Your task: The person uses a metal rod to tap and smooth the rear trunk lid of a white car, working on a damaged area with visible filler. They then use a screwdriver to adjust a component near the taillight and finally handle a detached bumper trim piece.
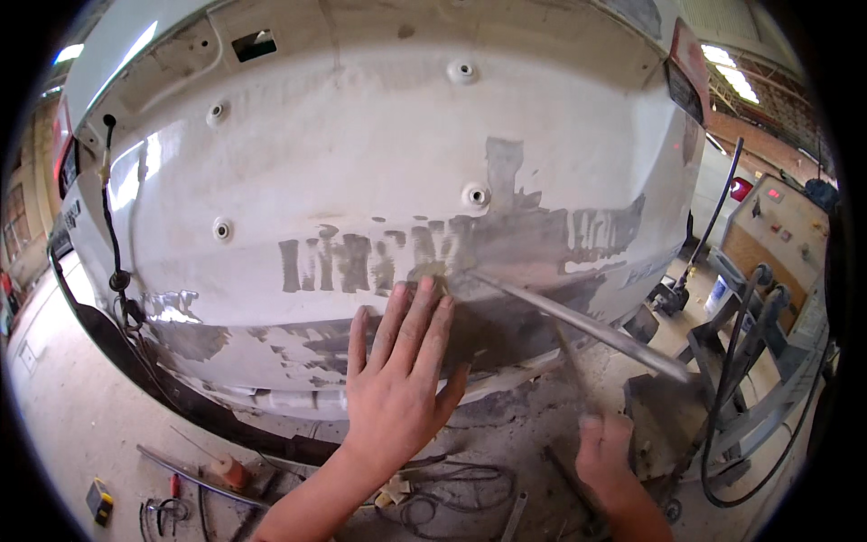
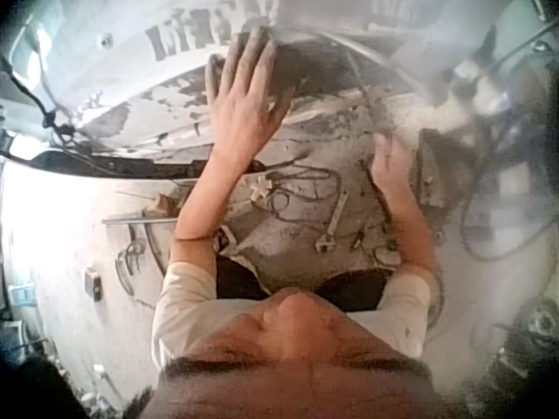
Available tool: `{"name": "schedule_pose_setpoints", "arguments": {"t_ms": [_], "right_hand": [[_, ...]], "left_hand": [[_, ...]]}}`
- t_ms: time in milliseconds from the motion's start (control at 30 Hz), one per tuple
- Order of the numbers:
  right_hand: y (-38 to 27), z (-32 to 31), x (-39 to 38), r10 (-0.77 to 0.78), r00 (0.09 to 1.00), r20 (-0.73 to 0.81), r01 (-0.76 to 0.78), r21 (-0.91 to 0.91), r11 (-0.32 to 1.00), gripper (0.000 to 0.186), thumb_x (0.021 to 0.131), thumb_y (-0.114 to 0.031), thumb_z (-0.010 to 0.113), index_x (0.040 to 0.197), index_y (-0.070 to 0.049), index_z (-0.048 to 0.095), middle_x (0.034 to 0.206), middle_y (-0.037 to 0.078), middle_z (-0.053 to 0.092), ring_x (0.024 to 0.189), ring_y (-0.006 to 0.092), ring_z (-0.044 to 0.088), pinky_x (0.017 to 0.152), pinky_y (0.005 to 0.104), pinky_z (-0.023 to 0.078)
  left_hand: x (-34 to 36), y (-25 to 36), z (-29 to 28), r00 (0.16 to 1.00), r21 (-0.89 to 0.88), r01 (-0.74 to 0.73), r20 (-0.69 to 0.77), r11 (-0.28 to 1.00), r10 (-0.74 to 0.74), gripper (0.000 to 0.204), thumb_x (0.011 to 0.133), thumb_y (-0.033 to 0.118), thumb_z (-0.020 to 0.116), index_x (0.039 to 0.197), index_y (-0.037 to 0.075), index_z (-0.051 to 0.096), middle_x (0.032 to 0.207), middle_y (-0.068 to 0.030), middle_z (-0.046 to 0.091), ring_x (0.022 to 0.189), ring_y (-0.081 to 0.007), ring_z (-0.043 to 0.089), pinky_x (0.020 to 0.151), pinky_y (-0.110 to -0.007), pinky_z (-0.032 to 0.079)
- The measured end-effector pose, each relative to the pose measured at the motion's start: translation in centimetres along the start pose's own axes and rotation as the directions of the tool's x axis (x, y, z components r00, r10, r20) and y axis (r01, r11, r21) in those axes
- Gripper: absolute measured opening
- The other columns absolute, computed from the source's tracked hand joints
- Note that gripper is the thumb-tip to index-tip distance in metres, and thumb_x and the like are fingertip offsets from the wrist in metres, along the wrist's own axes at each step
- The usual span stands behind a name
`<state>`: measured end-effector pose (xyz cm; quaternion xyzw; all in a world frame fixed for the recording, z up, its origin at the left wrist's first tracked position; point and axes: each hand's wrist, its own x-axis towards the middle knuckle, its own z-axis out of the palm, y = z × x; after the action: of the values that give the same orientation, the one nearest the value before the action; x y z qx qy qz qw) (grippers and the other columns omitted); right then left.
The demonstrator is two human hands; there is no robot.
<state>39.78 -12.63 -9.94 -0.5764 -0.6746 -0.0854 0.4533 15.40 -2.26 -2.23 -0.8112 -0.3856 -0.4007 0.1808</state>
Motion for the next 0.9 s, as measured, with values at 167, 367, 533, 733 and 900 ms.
{"name": "schedule_pose_setpoints", "arguments": {"t_ms": [167,367,533,733,900], "right_hand": [[-0.3,0.6,-0.1,0.123,0.989,-0.084,-0.114,0.106,0.988,0.028,0.088,-0.018,0.045,0.069,0.002,0.047,0.058,0.020,0.044,0.053,0.0385,0.047,0.049,0.0424,0.035],[0.8,0.8,-0.5,-0.009,0.989,-0.147,0.027,0.124,0.992,0.026,0.088,-0.017,0.044,0.071,0.002,0.049,0.059,0.020,0.045,0.051,0.0391,0.044,0.049,0.0432,0.034],[0.5,0.6,0.7,0.038,0.999,-0.014,-0.038,0.021,0.999,0.025,0.089,-0.014,0.044,0.070,0.002,0.048,0.056,0.017,0.043,0.048,0.0355,0.044,0.046,0.0401,0.033],[1.7,1.5,-1.7,0.028,0.974,-0.223,0.038,0.289,0.957,0.026,0.089,-0.017,0.045,0.074,0.002,0.050,0.059,0.020,0.046,0.048,0.0371,0.045,0.048,0.0419,0.035],[1.1,1.4,0.7,-0.048,0.993,-0.111,0.048,-0.009,0.999,0.026,0.088,-0.018,0.052,0.075,0.005,0.054,0.050,0.012,0.043,0.041,0.0252,0.047,0.044,0.0378,0.038]], "left_hand": [[0.2,0.0,-0.1,1.000,-0.014,-0.004,0.010,1.000,0.004,0.070,0.072,0.023,0.072,0.134,0.007,0.044,0.145,-0.0120,0.035,0.136,-0.0309,0.029,0.108,-0.054,0.020],[0.2,-0.1,-0.3,1.000,-0.037,-0.012,0.015,0.999,0.012,0.070,0.072,0.022,0.072,0.133,0.006,0.043,0.144,-0.0123,0.036,0.136,-0.0307,0.030,0.108,-0.053,0.021],[0.1,-0.1,-0.3,1.000,-0.035,-0.011,0.013,0.999,0.011,0.068,0.072,0.022,0.072,0.132,0.006,0.044,0.144,-0.0125,0.036,0.135,-0.0302,0.031,0.108,-0.052,0.023],[0.3,0.0,-0.6,1.000,-0.056,-0.025,0.011,0.998,0.026,0.068,0.072,0.023,0.072,0.132,0.005,0.044,0.144,-0.0129,0.037,0.135,-0.0297,0.032,0.107,-0.050,0.025],[0.4,-0.2,-0.7,1.000,-0.063,-0.016,0.011,0.998,0.017,0.070,0.072,0.022,0.072,0.133,0.005,0.042,0.143,-0.0129,0.037,0.135,-0.0291,0.032,0.108,-0.049,0.025]]}}
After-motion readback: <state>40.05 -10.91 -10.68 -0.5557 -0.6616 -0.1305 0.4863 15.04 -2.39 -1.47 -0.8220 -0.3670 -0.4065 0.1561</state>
